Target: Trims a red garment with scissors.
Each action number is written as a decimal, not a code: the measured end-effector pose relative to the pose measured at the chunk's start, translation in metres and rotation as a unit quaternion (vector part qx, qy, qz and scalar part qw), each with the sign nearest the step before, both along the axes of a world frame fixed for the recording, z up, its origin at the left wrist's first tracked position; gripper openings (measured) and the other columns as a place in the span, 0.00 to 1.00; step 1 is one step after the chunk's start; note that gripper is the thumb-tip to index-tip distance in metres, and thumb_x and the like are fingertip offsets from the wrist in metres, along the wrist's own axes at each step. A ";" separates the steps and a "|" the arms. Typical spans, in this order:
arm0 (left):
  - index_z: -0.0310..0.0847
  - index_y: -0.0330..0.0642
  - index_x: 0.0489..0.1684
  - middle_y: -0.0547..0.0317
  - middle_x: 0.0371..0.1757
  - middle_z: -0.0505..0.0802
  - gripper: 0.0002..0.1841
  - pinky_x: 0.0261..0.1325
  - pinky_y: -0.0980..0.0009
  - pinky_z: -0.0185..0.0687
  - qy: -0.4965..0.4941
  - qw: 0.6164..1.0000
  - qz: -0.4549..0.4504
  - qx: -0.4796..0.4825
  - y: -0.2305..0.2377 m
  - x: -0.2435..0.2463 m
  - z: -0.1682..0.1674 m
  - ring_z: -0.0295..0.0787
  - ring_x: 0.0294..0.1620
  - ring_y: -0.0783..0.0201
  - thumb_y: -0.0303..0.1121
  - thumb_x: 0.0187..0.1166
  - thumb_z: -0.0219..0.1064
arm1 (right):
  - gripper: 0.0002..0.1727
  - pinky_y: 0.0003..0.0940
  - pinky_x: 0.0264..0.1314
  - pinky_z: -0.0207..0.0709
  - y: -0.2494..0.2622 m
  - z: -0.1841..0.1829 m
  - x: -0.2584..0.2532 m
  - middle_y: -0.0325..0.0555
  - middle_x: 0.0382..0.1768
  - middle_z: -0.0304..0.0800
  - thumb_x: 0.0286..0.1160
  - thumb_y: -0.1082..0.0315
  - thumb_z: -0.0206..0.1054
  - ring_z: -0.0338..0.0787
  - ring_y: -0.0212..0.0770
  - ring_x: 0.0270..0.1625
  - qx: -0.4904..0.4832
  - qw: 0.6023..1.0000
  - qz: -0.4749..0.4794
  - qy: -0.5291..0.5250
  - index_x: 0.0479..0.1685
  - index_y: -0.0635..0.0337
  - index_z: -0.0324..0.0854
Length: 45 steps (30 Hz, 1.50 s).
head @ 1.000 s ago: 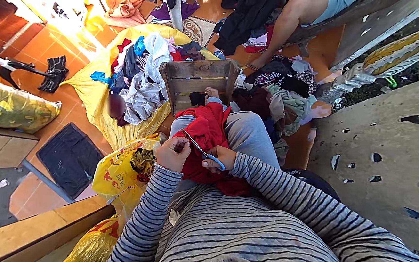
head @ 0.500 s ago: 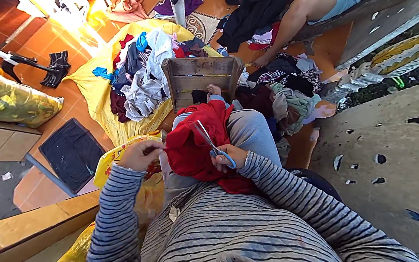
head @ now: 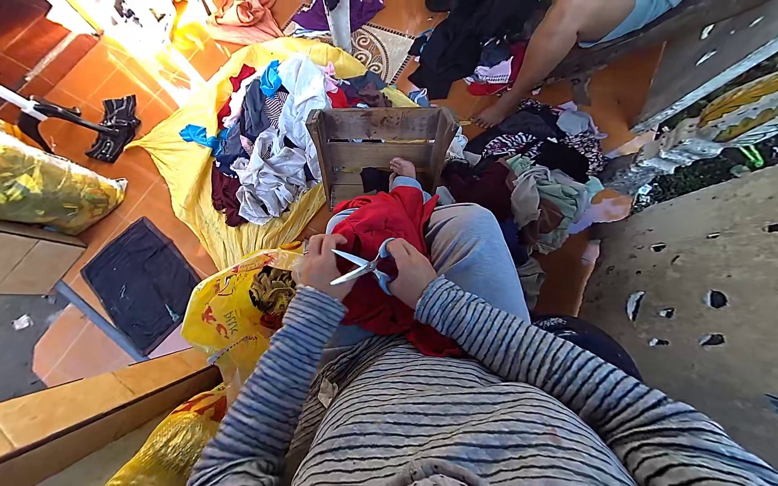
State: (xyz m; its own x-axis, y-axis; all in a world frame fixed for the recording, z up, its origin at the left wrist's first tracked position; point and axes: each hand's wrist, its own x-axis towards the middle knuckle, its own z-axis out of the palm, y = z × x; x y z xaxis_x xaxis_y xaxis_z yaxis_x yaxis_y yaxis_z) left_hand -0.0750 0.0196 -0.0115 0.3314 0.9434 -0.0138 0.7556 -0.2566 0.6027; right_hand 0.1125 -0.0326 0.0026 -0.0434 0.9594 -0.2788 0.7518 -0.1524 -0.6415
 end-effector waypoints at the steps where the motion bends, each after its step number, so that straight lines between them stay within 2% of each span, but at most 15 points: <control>1: 0.81 0.35 0.67 0.35 0.70 0.83 0.35 0.72 0.46 0.79 0.033 0.999 0.003 -0.031 0.005 0.010 -0.004 0.81 0.71 0.39 0.46 0.61 0.84 | 0.32 0.50 0.81 0.71 0.005 -0.001 0.001 0.65 0.74 0.79 0.63 0.72 0.76 0.80 0.58 0.77 -0.032 0.999 -0.003 -0.013 0.72 0.71 0.75; 3: 0.80 0.33 0.70 0.33 0.72 0.82 0.31 0.77 0.44 0.74 0.063 0.994 0.000 -0.084 0.022 0.016 -0.005 0.80 0.74 0.37 0.41 0.69 0.80 | 0.28 0.52 0.79 0.71 0.015 -0.002 0.009 0.61 0.72 0.82 0.69 0.73 0.72 0.82 0.56 0.75 -0.086 0.996 -0.028 -0.016 0.72 0.68 0.76; 6: 0.87 0.32 0.58 0.37 0.59 0.92 0.13 0.73 0.45 0.77 0.041 0.994 -0.018 -0.098 0.049 0.008 0.009 0.88 0.64 0.41 0.29 0.82 0.68 | 0.20 0.54 0.69 0.76 0.023 -0.004 0.025 0.60 0.56 0.89 0.71 0.70 0.73 0.88 0.54 0.62 -0.087 0.987 -0.120 0.060 0.62 0.66 0.81; 11: 0.89 0.33 0.55 0.40 0.56 0.93 0.11 0.72 0.47 0.78 -0.067 0.998 -0.014 -0.002 0.092 0.001 0.071 0.90 0.62 0.46 0.27 0.84 0.64 | 0.19 0.59 0.51 0.79 0.050 0.008 0.042 0.59 0.39 0.88 0.60 0.72 0.82 0.88 0.54 0.44 0.046 0.977 -0.144 0.153 0.49 0.68 0.82; 16: 0.89 0.34 0.51 0.46 0.53 0.94 0.10 0.69 0.57 0.81 -0.159 0.973 -0.139 0.088 0.090 0.020 0.114 0.91 0.58 0.60 0.26 0.84 0.62 | 0.41 0.50 0.59 0.84 0.069 0.047 0.025 0.60 0.57 0.88 0.48 0.61 0.90 0.90 0.52 0.56 0.213 0.950 -0.143 0.180 0.65 0.69 0.75; 19: 0.90 0.34 0.47 0.48 0.46 0.96 0.10 0.62 0.57 0.84 -0.154 0.968 -0.166 0.105 0.085 0.029 0.121 0.93 0.51 0.62 0.31 0.83 0.66 | 0.31 0.52 0.54 0.86 0.081 0.058 0.010 0.60 0.50 0.90 0.53 0.68 0.86 0.92 0.53 0.50 0.254 0.940 -0.157 0.163 0.58 0.68 0.78; 21: 0.90 0.34 0.45 0.49 0.42 0.96 0.11 0.59 0.57 0.85 -0.138 0.973 -0.154 0.106 0.088 0.028 0.125 0.93 0.46 0.62 0.34 0.82 0.68 | 0.23 0.58 0.55 0.84 0.090 0.067 0.007 0.60 0.47 0.92 0.57 0.76 0.79 0.93 0.56 0.50 0.201 0.956 -0.162 0.139 0.56 0.67 0.82; 23: 0.91 0.35 0.46 0.47 0.44 0.96 0.11 0.60 0.53 0.84 -0.107 0.980 -0.124 0.111 0.097 0.020 0.129 0.93 0.48 0.58 0.35 0.83 0.68 | 0.19 0.61 0.58 0.80 0.101 0.067 0.012 0.60 0.47 0.92 0.62 0.75 0.78 0.92 0.57 0.52 0.157 0.964 -0.168 0.131 0.55 0.66 0.83; 25: 0.92 0.35 0.49 0.44 0.49 0.95 0.12 0.65 0.50 0.82 -0.090 0.982 -0.086 0.142 0.106 0.008 0.130 0.93 0.53 0.52 0.34 0.84 0.68 | 0.18 0.57 0.58 0.81 0.106 0.063 0.017 0.57 0.45 0.93 0.65 0.71 0.79 0.92 0.53 0.50 0.163 0.955 -0.187 0.160 0.52 0.66 0.83; 30: 0.93 0.36 0.45 0.48 0.47 0.96 0.10 0.61 0.60 0.87 -0.141 0.947 -0.150 0.246 0.080 -0.015 0.110 0.93 0.51 0.58 0.32 0.81 0.69 | 0.15 0.46 0.50 0.88 0.068 0.041 0.010 0.50 0.38 0.93 0.63 0.72 0.78 0.93 0.42 0.41 0.258 0.924 -0.171 0.223 0.47 0.65 0.83; 32: 0.93 0.36 0.44 0.49 0.46 0.96 0.10 0.61 0.57 0.88 -0.131 0.946 -0.189 0.228 0.044 -0.020 0.082 0.93 0.51 0.57 0.33 0.81 0.68 | 0.17 0.49 0.50 0.87 0.037 0.023 0.017 0.53 0.38 0.92 0.61 0.69 0.80 0.93 0.46 0.43 0.209 0.949 -0.121 0.204 0.47 0.66 0.84; 34: 0.94 0.39 0.43 0.51 0.44 0.96 0.12 0.56 0.60 0.90 -0.130 0.948 -0.201 0.209 0.008 -0.025 0.037 0.94 0.49 0.58 0.37 0.82 0.68 | 0.24 0.48 0.57 0.83 0.004 0.004 0.035 0.52 0.44 0.91 0.62 0.56 0.81 0.90 0.45 0.49 0.084 0.974 -0.035 0.208 0.51 0.65 0.86; 38: 0.95 0.41 0.43 0.52 0.41 0.96 0.13 0.54 0.75 0.87 -0.191 0.947 -0.138 0.219 -0.038 -0.026 -0.018 0.93 0.46 0.66 0.39 0.84 0.68 | 0.29 0.21 0.34 0.75 -0.051 -0.010 0.081 0.26 0.27 0.85 0.64 0.34 0.70 0.81 0.18 0.29 -0.121 0.937 0.145 0.294 0.34 0.55 0.84; 41: 0.95 0.40 0.41 0.52 0.39 0.95 0.11 0.54 0.79 0.85 -0.221 0.941 -0.104 0.236 -0.047 -0.020 -0.022 0.92 0.44 0.68 0.38 0.82 0.69 | 0.25 0.19 0.27 0.72 -0.064 0.006 0.102 0.27 0.21 0.84 0.71 0.42 0.68 0.79 0.18 0.22 -0.287 0.890 0.220 0.278 0.29 0.58 0.82; 45: 0.95 0.42 0.42 0.53 0.38 0.94 0.11 0.52 0.80 0.84 -0.233 0.930 -0.122 0.258 -0.042 -0.016 -0.022 0.90 0.44 0.69 0.39 0.83 0.70 | 0.23 0.18 0.18 0.65 -0.052 0.011 0.096 0.28 0.18 0.84 0.82 0.47 0.61 0.74 0.20 0.15 -0.375 0.866 0.203 0.259 0.28 0.56 0.81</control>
